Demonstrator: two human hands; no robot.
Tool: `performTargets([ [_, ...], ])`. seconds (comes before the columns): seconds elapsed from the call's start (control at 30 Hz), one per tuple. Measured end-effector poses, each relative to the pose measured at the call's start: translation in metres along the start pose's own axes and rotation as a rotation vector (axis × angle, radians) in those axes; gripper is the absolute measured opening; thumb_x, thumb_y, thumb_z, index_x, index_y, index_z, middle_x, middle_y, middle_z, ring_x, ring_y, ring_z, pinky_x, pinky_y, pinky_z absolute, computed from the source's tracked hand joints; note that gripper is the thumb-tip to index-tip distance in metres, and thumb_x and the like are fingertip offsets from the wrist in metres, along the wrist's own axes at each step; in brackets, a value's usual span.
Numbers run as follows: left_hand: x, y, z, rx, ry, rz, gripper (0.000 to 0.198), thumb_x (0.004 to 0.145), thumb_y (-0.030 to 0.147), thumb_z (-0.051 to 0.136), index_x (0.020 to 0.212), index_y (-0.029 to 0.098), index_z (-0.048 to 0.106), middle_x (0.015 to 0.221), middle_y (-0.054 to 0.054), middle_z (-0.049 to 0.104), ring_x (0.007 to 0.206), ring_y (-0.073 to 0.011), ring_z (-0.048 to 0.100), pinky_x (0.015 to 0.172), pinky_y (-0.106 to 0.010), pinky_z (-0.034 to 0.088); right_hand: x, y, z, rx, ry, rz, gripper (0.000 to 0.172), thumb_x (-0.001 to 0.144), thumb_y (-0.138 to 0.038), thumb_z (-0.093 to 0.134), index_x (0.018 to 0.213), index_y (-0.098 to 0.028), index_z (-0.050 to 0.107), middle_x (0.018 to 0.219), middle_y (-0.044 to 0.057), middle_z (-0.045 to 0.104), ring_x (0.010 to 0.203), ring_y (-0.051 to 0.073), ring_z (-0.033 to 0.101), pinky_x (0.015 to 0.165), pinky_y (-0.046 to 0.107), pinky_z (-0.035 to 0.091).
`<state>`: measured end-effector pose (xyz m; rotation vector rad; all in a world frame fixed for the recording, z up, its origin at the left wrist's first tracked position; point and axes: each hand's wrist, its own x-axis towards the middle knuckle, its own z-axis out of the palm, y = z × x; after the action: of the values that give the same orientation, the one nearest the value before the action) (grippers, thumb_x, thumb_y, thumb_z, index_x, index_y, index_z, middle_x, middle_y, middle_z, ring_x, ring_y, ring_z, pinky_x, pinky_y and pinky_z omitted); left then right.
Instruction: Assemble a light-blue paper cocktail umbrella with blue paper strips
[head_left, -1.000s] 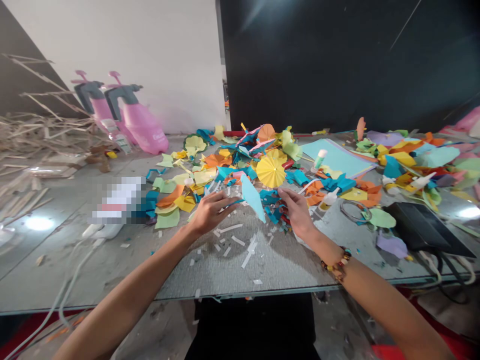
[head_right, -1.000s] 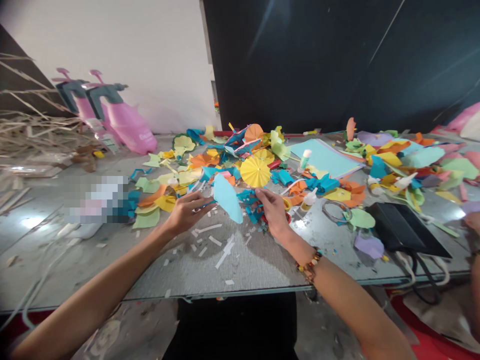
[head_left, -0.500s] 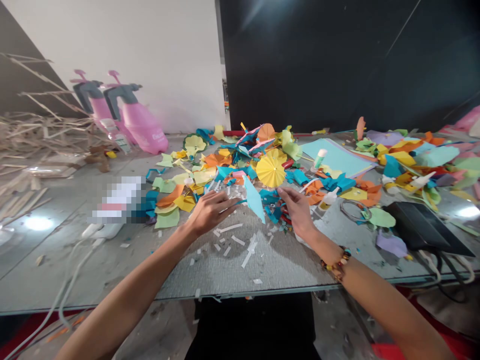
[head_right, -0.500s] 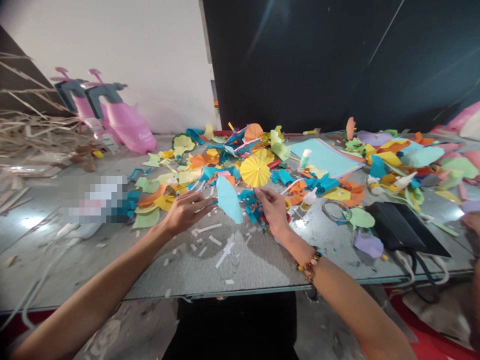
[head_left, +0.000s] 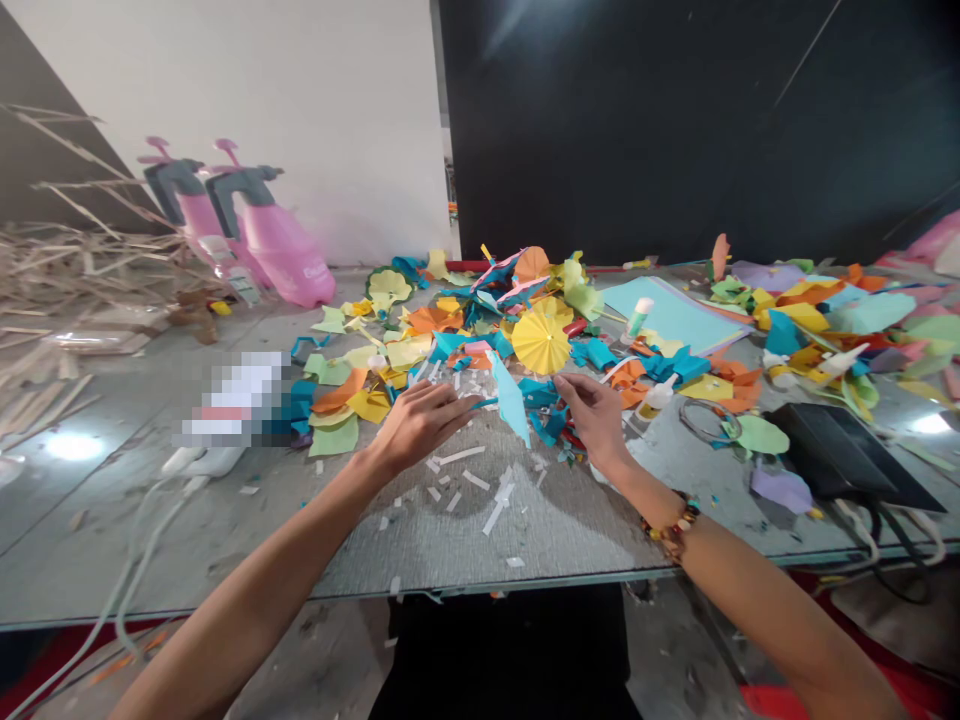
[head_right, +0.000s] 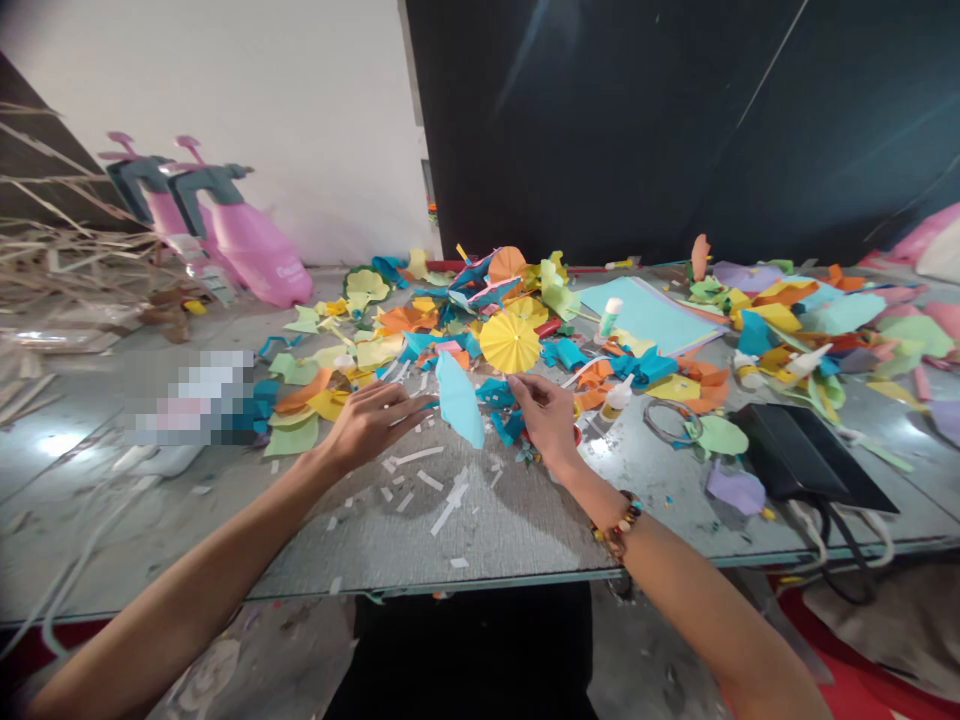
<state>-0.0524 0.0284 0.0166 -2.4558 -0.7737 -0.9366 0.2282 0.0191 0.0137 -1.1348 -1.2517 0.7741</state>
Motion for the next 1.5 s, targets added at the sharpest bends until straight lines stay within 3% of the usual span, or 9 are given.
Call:
performTargets([
  [0.3,-0.001,0.003,0.0,-0.076,-0.002,-0.063,0.028,0.101,0.03,0.057,0.127,0.023,0.067,0.08,0.0,0.064,0.069,-0.0115,0.06,0.07,-0.026,0.049,0.0,0.001,-0.002,-0.131,-0.012,-0.103,0.033,0.086,-0.053,0.07,0.092,-0.022,0.079,0.084,0.005,0.077,0.071,0.021,0.068,0.063,0.032,0.049],
  [0.47,0.001,0.007,-0.001,-0.08,0.016,-0.053,0.024,0.1,0.026,0.058,0.12,0.021,0.069,0.081,-0.001,0.067,0.07,-0.0122,0.062,0.07,-0.026,0.049,-0.006,-0.003,-0.001,-0.158,-0.04,-0.124,0.031,0.087,-0.051,0.069,0.095,-0.023,0.08,0.093,0.006,0.08,0.076,0.022,0.07,0.067,0.033,0.052],
  [0.63,0.006,0.013,-0.003,-0.112,0.057,-0.057,0.021,0.101,0.027,0.056,0.114,0.021,0.071,0.081,-0.002,0.07,0.069,-0.012,0.064,0.068,-0.025,0.05,-0.009,-0.007,0.0,-0.197,-0.063,-0.136,0.03,0.088,-0.05,0.069,0.093,-0.024,0.081,0.089,0.004,0.08,0.074,0.022,0.068,0.065,0.033,0.051],
  [0.9,0.006,0.014,-0.002,-0.114,0.081,-0.108,0.017,0.1,0.026,0.058,0.104,0.016,0.071,0.081,-0.003,0.068,0.069,-0.0128,0.061,0.067,-0.025,0.047,-0.006,-0.008,0.001,-0.003,-0.132,-0.015,0.035,0.082,-0.05,0.075,0.106,-0.025,0.081,0.097,0.004,0.08,0.068,0.019,0.067,0.064,0.033,0.055],
  [1.1,0.004,0.016,0.001,-0.135,0.084,-0.145,0.015,0.1,0.026,0.058,0.101,0.016,0.07,0.079,-0.003,0.066,0.067,-0.012,0.058,0.065,-0.024,0.045,-0.005,-0.006,0.003,0.117,-0.147,0.073,0.033,0.077,-0.047,0.08,0.102,-0.026,0.082,0.096,0.003,0.08,0.074,0.018,0.067,0.066,0.03,0.053],
  [1.3,0.005,0.02,-0.001,-0.081,0.142,-0.106,0.015,0.099,0.024,0.06,0.107,0.016,0.07,0.076,-0.002,0.065,0.066,-0.0124,0.058,0.064,-0.025,0.045,-0.006,-0.007,0.004,0.205,-0.123,0.218,0.039,0.069,-0.049,0.085,0.097,-0.021,0.083,0.074,0.002,0.075,0.058,0.014,0.058,0.051,0.027,0.043],
  [1.5,0.008,0.026,-0.002,-0.026,0.162,-0.071,0.018,0.098,0.022,0.061,0.113,0.017,0.069,0.076,0.0,0.067,0.067,-0.0115,0.061,0.065,-0.025,0.045,-0.004,-0.004,0.005,0.269,-0.106,0.284,0.042,0.066,-0.047,0.088,0.097,-0.02,0.082,0.066,0.0,0.07,0.055,0.011,0.053,0.05,0.025,0.039],
])
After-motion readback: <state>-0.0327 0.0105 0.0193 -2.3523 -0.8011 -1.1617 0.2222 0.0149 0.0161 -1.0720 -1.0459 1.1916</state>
